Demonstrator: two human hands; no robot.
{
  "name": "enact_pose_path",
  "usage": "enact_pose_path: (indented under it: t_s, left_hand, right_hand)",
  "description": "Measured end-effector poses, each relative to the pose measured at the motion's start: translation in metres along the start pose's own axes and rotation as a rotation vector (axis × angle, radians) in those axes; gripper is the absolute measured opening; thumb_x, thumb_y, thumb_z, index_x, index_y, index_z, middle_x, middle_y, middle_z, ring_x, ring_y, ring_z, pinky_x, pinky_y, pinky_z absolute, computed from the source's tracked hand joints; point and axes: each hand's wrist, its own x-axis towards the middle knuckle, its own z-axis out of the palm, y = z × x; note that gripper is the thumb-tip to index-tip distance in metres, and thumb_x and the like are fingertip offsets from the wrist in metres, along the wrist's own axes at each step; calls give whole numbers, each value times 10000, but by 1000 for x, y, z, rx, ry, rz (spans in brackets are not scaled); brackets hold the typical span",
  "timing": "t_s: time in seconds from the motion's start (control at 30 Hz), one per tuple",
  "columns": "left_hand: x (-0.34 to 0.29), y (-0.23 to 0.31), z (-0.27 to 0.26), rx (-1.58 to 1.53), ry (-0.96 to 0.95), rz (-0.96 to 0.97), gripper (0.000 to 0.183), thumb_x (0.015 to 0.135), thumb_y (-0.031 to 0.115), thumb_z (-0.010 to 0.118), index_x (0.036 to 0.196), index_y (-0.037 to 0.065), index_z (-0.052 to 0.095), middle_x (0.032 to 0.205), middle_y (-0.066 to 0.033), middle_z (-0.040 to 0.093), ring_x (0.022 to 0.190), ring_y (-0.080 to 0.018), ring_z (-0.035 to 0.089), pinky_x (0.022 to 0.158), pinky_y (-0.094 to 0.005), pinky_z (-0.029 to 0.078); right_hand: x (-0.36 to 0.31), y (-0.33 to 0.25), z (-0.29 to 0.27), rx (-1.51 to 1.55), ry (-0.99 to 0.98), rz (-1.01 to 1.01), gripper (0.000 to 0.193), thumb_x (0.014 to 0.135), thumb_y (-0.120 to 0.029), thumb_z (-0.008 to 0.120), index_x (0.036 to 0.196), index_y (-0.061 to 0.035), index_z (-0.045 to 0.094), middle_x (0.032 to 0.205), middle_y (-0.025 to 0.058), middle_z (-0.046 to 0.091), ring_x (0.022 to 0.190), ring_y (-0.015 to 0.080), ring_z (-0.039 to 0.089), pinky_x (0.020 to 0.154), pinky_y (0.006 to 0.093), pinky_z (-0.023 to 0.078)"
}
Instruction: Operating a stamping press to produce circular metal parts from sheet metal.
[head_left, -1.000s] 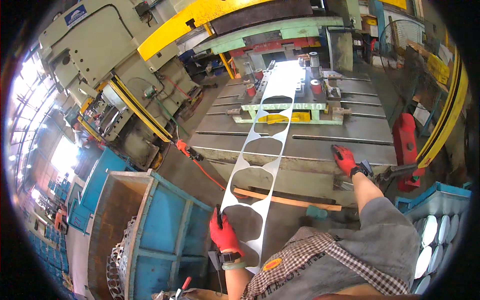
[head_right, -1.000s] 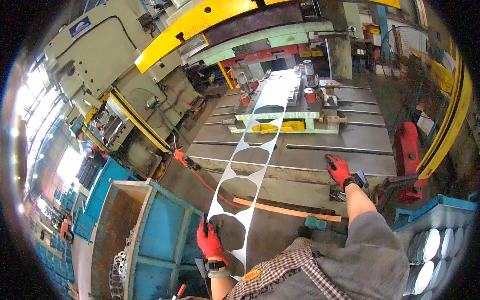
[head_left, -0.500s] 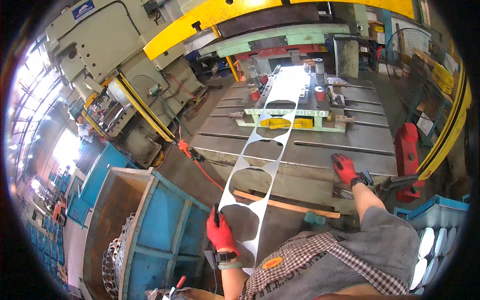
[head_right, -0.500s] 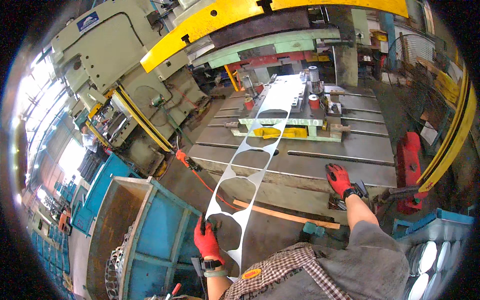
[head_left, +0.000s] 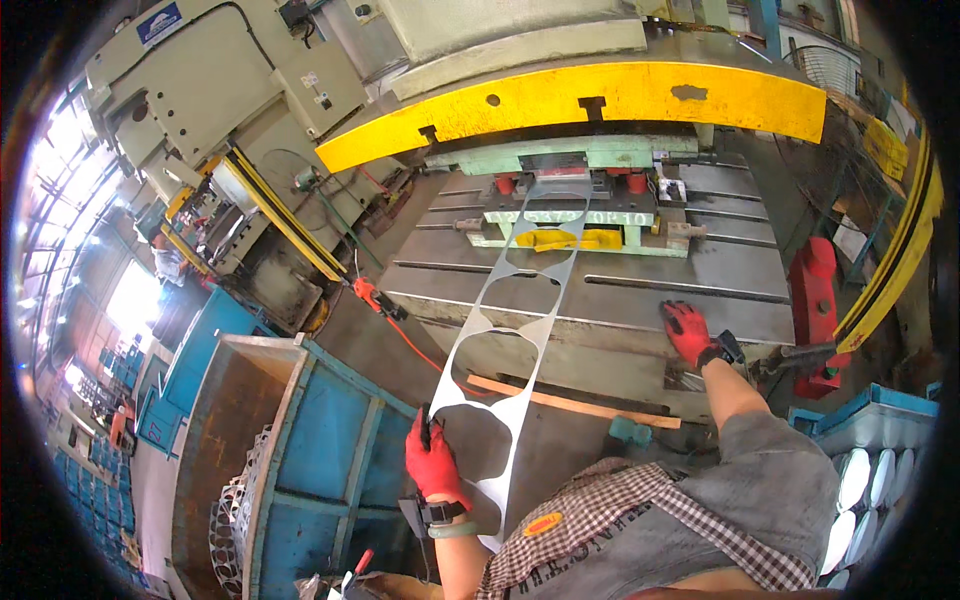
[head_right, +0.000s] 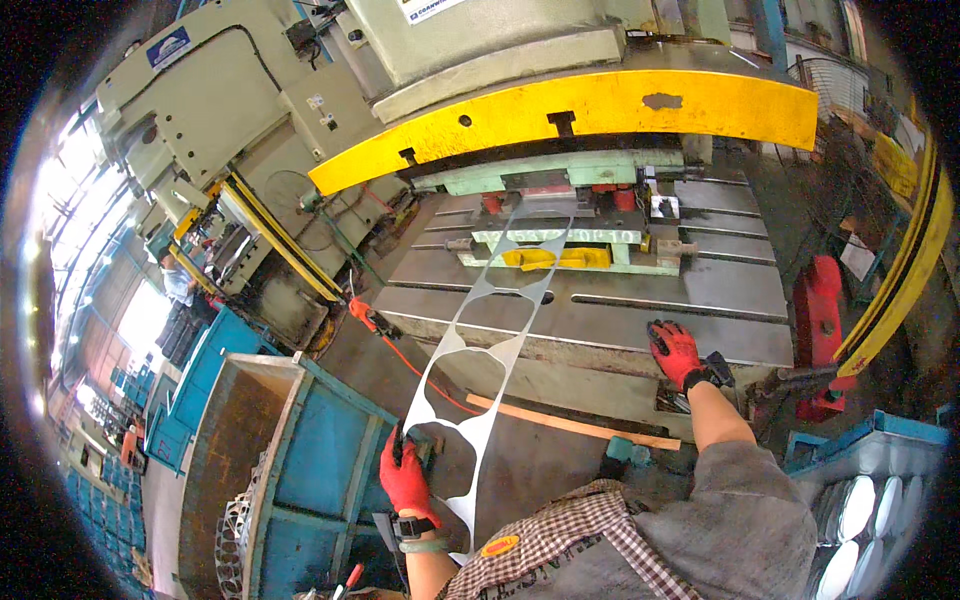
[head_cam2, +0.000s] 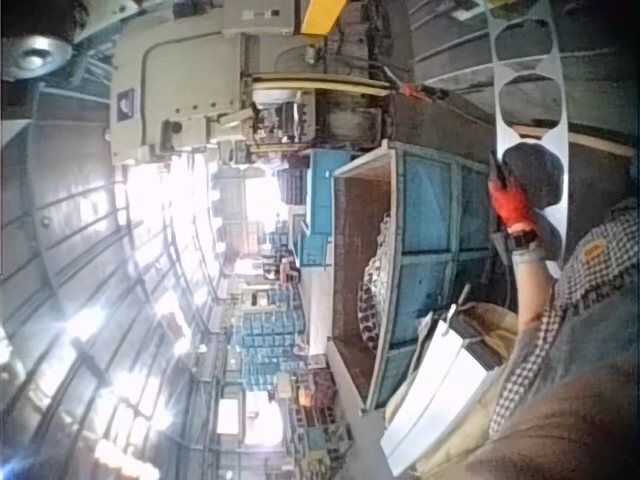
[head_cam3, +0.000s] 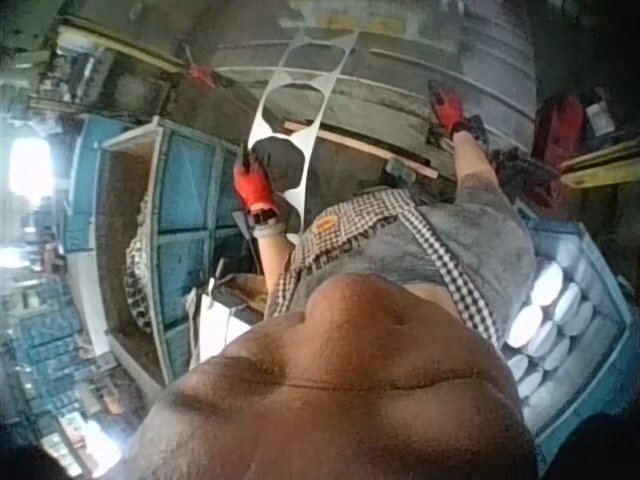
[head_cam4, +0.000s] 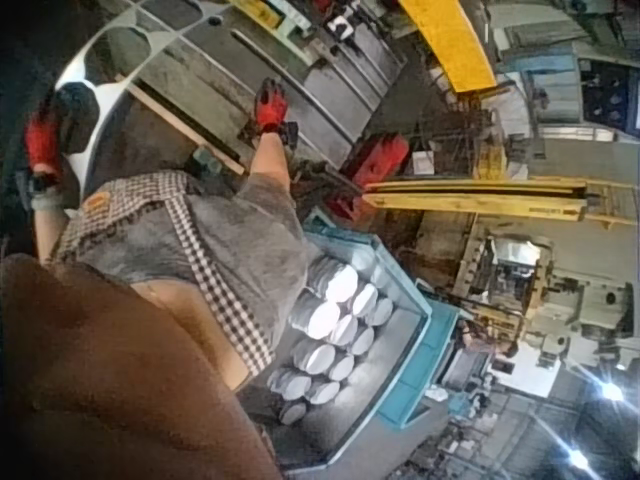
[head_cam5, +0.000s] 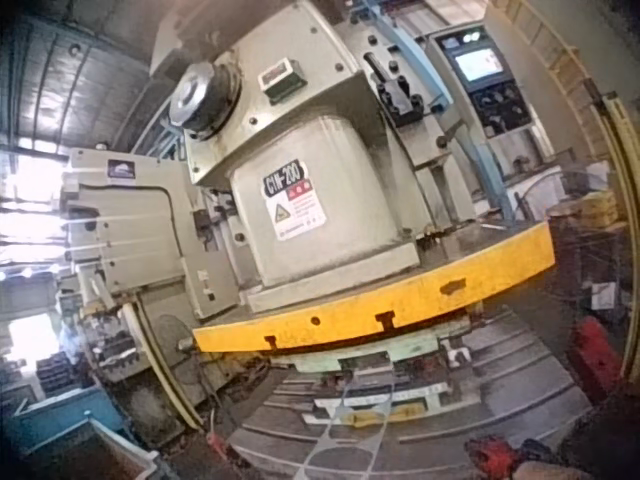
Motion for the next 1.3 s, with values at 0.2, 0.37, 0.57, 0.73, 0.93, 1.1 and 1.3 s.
enact_pose_path:
  t_s: [0.2, 0.37, 0.57, 0.73, 0.93, 1.1, 1.3]
  left_hand:
    - [-6, 11, 13, 50, -160, -205, 349, 825, 87, 561, 1173, 65, 565, 1095, -148, 596, 1001, -242, 573, 864, -326, 429]
    - [-10, -128, 31, -31, -251, -173, 363, 820, 122, 566, 1182, 88, 559, 1092, -153, 592, 1015, -262, 567, 873, -346, 427]
    - [-4, -93, 55, 182, -253, -16, 371, 815, 156, 554, 1181, 94, 557, 1068, -160, 590, 1017, -300, 552, 873, -361, 423]
    - [14, -36, 55, -60, -227, -61, 348, 843, 127, 537, 1184, 60, 550, 1007, -133, 613, 900, -245, 588, 788, -330, 454]
    - [30, -25, 49, -104, -198, -45, 340, 854, 123, 551, 1182, 36, 548, 989, -116, 625, 874, -196, 591, 789, -296, 453]
    - [35, -61, 62, -133, -181, -83, 346, 845, 118, 573, 1185, 60, 559, 892, -38, 624, 692, -83, 524, 610, -227, 441]
    - [44, 10, 76, -17, -267, -21, 359, 842, 122, 553, 1184, 16, 539, 1077, -158, 613, 992, -237, 588, 858, -314, 436]
  right_hand:
    - [-2, 16, 4, -56, 85, -54, 424, 779, -280, 588, 1174, -138, 532, 1196, 137, 517, 1093, 360, 453, 959, 441, 360]
    - [-4, 0, -1, -71, 23, -21, 448, 778, -297, 589, 1195, -147, 520, 1226, 130, 495, 1131, 355, 421, 982, 437, 325]
    - [-8, -2, -2, -108, 15, -34, 445, 780, -296, 585, 1195, -150, 519, 1232, 128, 489, 1144, 347, 412, 982, 441, 322]
    - [-6, -3, -7, -98, 12, -41, 453, 776, -305, 587, 1195, -146, 517, 1235, 120, 488, 1143, 346, 418, 980, 441, 330]
    - [-2, -7, -7, -87, -16, -15, 455, 777, -304, 586, 1198, -148, 514, 1237, 119, 487, 1145, 345, 417, 983, 438, 329]
    - [-2, -10, -6, -102, 10, -31, 473, 771, -310, 593, 1211, -160, 508, 1240, 115, 484, 1147, 337, 415, 984, 435, 328]
    - [-8, -5, -6, -139, 74, -22, 463, 773, -318, 589, 1206, -172, 513, 1219, 117, 491, 1129, 328, 420, 970, 444, 333]
